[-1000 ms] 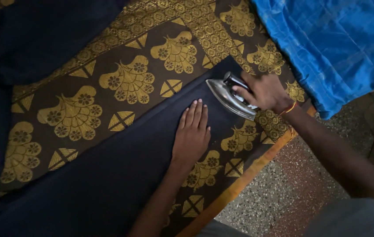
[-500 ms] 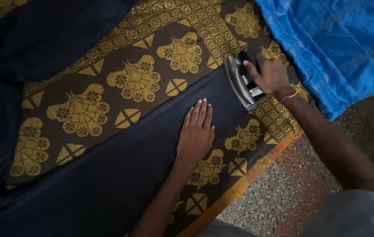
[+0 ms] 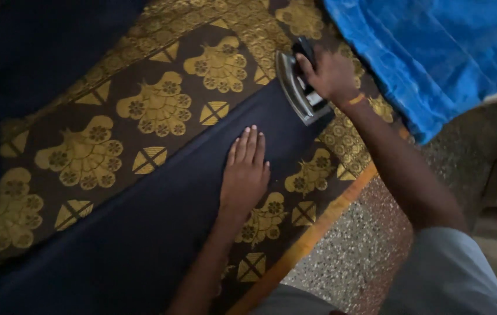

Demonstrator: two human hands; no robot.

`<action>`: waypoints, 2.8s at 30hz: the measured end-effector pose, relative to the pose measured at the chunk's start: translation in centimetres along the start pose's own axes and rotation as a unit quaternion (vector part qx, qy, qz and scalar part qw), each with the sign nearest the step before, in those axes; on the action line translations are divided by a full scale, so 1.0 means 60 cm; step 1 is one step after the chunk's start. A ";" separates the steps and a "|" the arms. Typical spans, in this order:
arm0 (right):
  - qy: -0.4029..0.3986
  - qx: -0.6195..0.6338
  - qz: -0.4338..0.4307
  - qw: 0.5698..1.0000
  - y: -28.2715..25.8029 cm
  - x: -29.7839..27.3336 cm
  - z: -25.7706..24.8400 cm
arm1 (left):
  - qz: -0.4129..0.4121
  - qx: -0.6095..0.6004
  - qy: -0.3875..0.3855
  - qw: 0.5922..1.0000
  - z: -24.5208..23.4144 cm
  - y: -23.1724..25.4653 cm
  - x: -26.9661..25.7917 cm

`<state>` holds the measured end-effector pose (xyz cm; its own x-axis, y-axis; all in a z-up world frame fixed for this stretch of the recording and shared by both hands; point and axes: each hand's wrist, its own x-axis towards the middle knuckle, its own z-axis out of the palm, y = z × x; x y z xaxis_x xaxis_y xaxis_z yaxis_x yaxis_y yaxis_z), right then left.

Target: The person unfolds a dark pair of trousers on a patterned bedsheet, smooths them out, and uses an electric iron to press the fabric. The person irons the leg sections and the waist area, adjusting the garment with their hands between passes.

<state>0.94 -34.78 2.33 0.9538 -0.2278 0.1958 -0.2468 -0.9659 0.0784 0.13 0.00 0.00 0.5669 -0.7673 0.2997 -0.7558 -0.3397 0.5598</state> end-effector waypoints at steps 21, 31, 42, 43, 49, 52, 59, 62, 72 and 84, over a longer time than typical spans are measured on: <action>-0.158 0.014 0.041 0.986 0.021 -0.015 -0.034 | 0.006 0.053 -0.022 0.998 0.008 0.004 0.000; -0.217 0.070 0.092 0.969 0.010 -0.135 -0.103 | -0.004 0.069 -0.063 0.996 -0.003 0.014 0.008; -0.139 0.068 0.102 0.983 -0.012 -0.153 -0.111 | 0.111 0.095 -0.084 0.986 0.024 0.026 0.111; -0.134 0.076 0.096 0.983 -0.011 -0.142 -0.104 | 0.108 0.095 -0.086 0.986 0.032 0.031 0.121; -0.074 0.078 0.045 0.993 -0.008 -0.056 -0.044 | 0.086 0.069 -0.061 0.992 0.064 0.029 0.131; -0.091 0.086 0.066 0.990 -0.017 -0.006 -0.021 | 0.073 0.053 -0.059 0.994 0.073 0.021 0.126; -0.066 0.076 0.085 0.991 -0.024 0.034 -0.010 | 0.067 0.040 -0.033 0.996 0.081 0.014 0.124; -0.089 0.112 0.103 0.984 -0.022 0.036 -0.013 | 0.062 0.044 -0.037 0.996 0.081 0.015 0.127; -0.172 0.100 0.089 0.976 -0.003 -0.065 -0.032 | 0.044 0.035 -0.020 0.998 0.084 0.007 0.126; -0.123 0.123 0.121 0.977 -0.056 -0.163 -0.121 | 0.020 -0.003 -0.028 0.999 0.073 0.013 0.130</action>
<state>-8.80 -28.39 7.24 0.8926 -0.4464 -0.0630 -0.4500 -0.8736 -0.1851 2.55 -8.62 -0.60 0.5166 -0.8096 0.2786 -0.7757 -0.3048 0.5526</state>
